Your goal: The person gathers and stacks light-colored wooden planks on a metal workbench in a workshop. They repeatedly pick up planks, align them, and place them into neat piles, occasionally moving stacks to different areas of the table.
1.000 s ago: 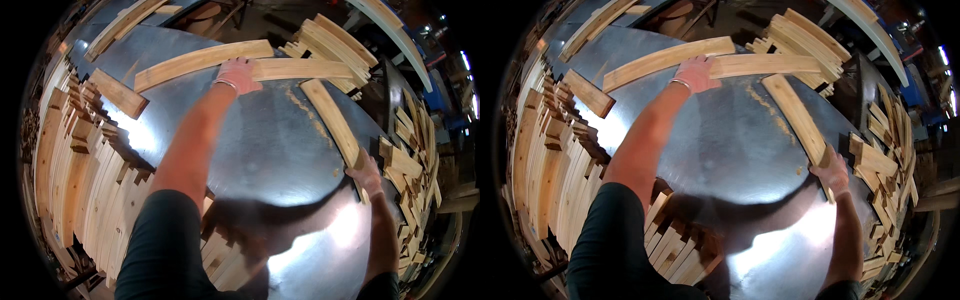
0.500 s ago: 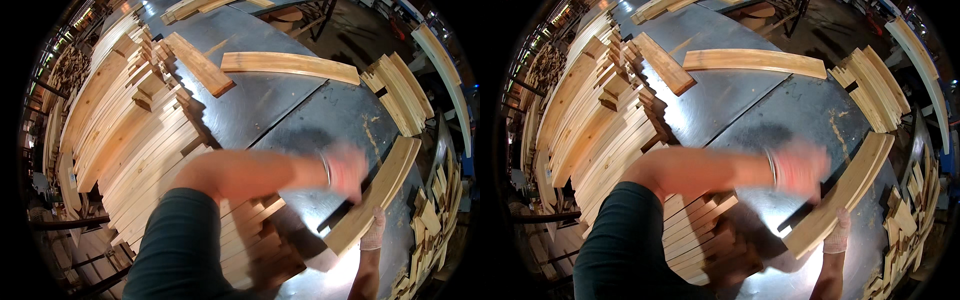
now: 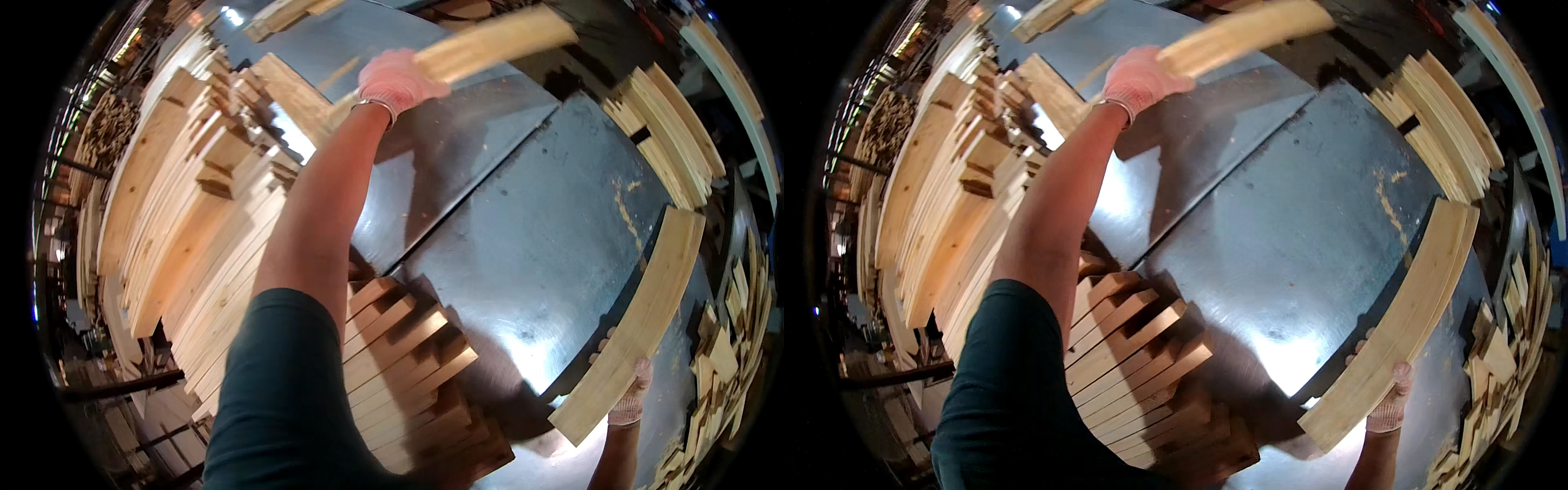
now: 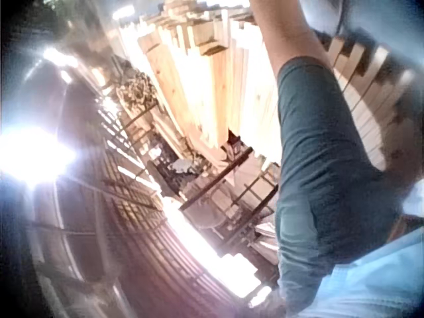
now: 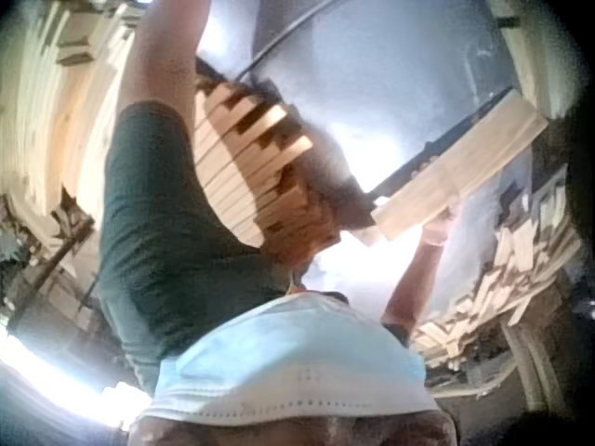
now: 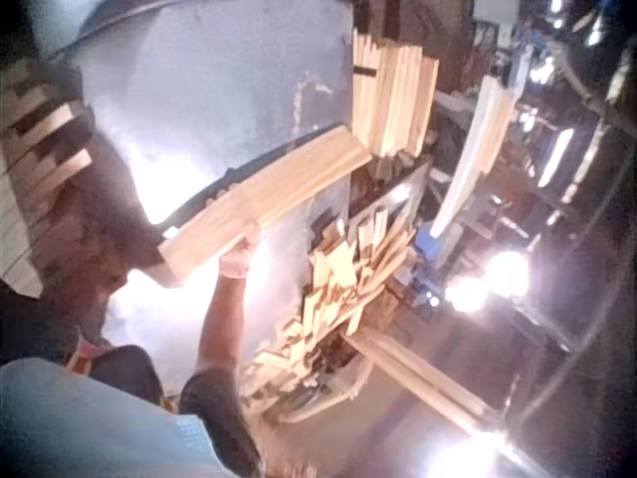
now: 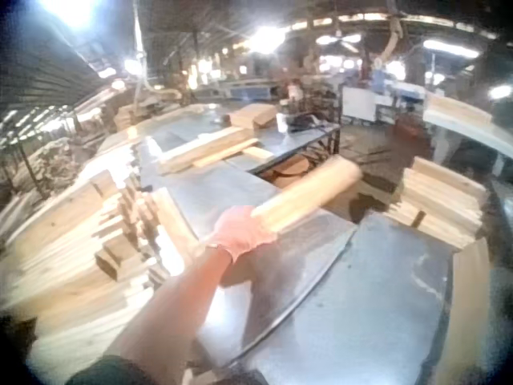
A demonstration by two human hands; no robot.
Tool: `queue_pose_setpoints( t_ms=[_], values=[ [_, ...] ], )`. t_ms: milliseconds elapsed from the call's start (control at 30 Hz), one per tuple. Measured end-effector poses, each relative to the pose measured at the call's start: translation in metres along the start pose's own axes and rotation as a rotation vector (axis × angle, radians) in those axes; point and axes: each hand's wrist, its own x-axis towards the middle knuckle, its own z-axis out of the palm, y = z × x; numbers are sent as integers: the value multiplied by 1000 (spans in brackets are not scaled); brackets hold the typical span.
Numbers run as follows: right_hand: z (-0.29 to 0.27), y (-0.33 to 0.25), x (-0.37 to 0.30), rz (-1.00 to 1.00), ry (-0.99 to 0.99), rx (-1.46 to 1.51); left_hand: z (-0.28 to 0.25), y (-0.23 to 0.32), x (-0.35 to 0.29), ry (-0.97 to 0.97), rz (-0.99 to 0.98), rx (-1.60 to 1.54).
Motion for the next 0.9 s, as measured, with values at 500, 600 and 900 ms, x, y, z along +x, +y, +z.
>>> queue_pose_setpoints(
  t_ms=[500, 600, 900],
  values=[
    [-14, 2, 3, -22, 24, -19, 3, -99, -37, 146, -693, -461],
    [-27, -1, 1, 93, -56, -1, -13, -70, -68, 226, -230, -1470],
    [-16, 28, -94, -20, 81, -21, -70, 57, -360, -1156, 32, -2212]
  ],
)
